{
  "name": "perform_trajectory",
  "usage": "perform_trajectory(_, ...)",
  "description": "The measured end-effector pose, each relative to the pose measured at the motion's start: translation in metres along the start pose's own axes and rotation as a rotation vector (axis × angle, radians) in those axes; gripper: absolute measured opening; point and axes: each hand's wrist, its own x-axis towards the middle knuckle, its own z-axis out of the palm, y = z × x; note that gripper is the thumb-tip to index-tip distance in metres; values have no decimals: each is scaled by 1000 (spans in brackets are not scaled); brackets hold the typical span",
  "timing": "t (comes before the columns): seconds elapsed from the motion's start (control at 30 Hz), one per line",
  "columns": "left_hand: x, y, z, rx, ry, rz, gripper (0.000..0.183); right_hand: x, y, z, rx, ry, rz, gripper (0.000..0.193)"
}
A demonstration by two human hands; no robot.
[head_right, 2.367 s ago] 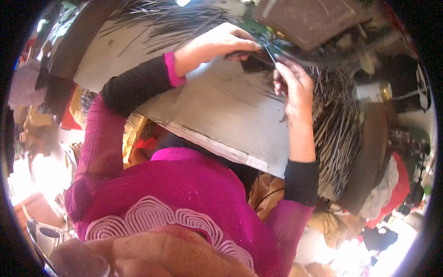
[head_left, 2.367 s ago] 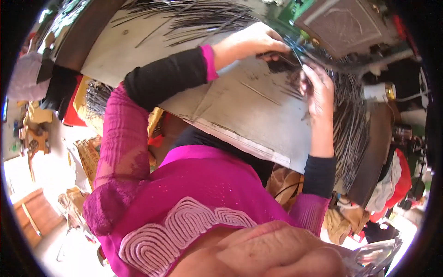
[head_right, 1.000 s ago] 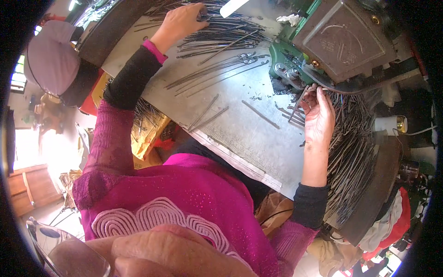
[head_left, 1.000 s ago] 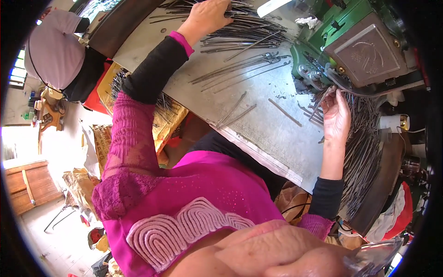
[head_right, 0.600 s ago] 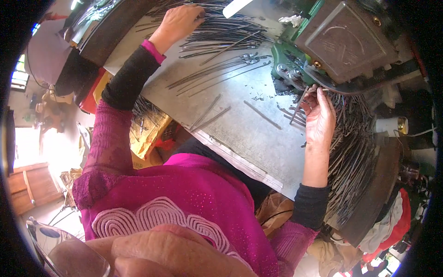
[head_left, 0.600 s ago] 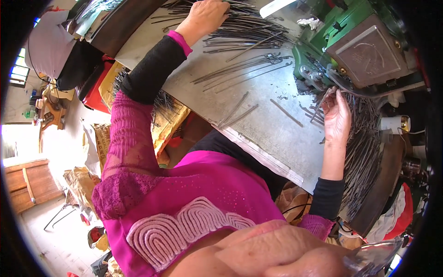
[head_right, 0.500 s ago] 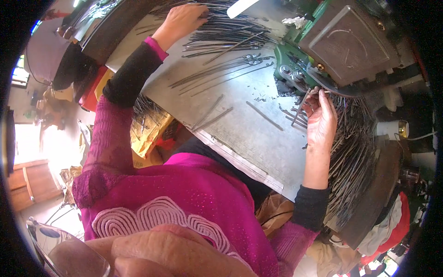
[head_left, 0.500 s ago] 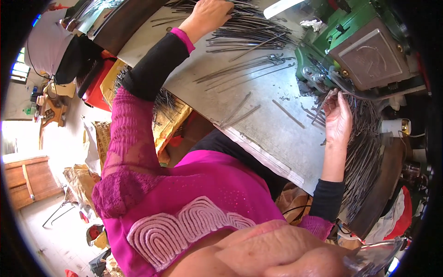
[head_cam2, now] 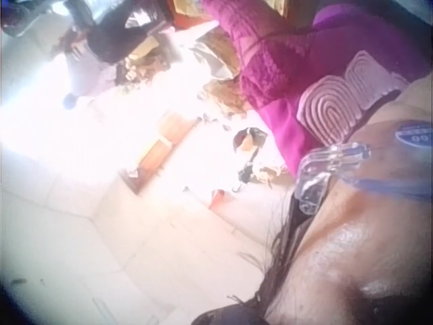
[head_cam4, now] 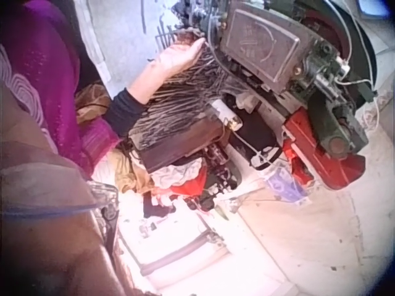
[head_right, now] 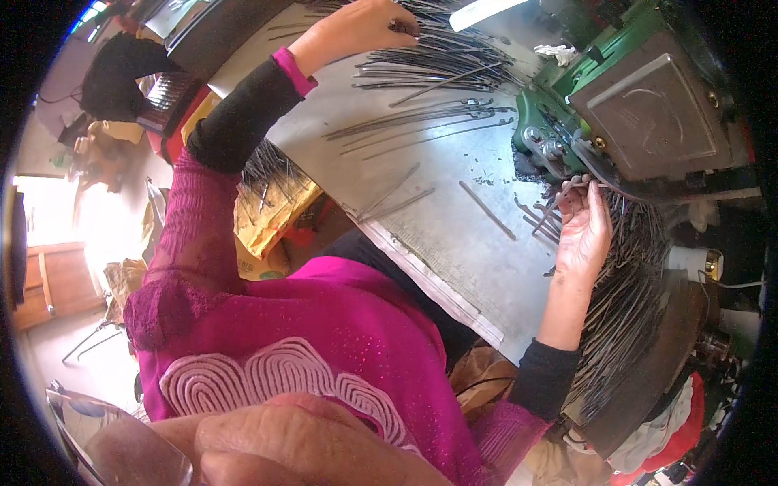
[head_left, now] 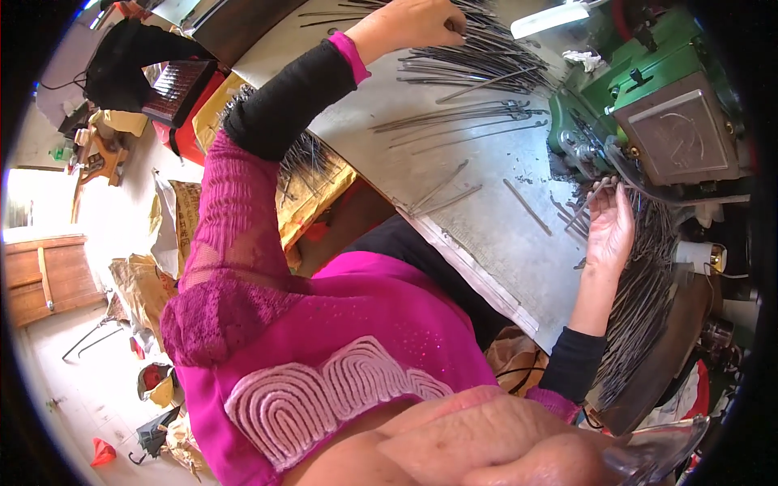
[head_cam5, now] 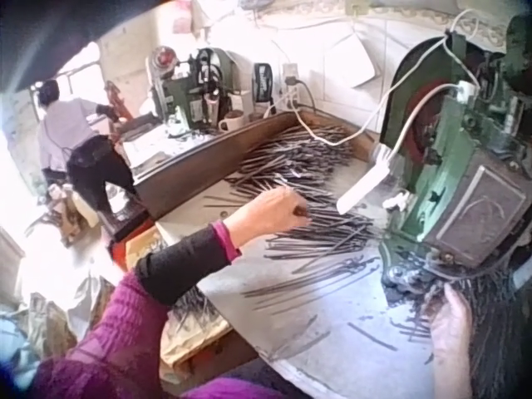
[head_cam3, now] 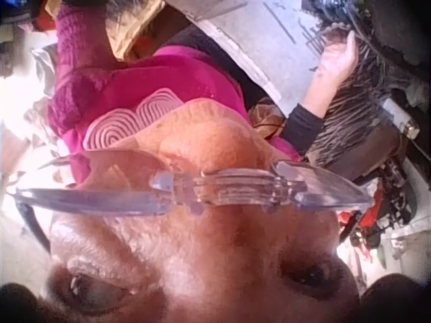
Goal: The worker is using a small bench-mounted clipping machine to process or trim metal wires.
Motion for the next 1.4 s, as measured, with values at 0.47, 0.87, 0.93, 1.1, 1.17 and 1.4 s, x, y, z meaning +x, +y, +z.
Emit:
perform_trajectory(0.47, 10, 75, 46, -536, -93, 186, 30, -8, -5, 15, -146, 85, 36, 24)
perform_trajectory(0.87, 17, 110, 62, -733, -139, 153, 29, -12, -4, 17, -300, -97, 45, 22)
perform_trajectory(0.93, 18, 112, 65, -760, -149, 129, 29, -12, -4, 18, -326, -100, 43, 21)
perform_trajectory(1.1, 20, 119, 68, -729, -99, 187, 31, -12, -9, 21, -370, -77, 12, 21)
perform_trajectory(1.17, 23, 116, 69, -730, -100, 181, 31, -10, -11, 18, -464, -91, -4, 22)
perform_trajectory(1.4, 23, 116, 78, -640, -111, 65, 27, -3, -7, 23, -463, -136, -10, 21)
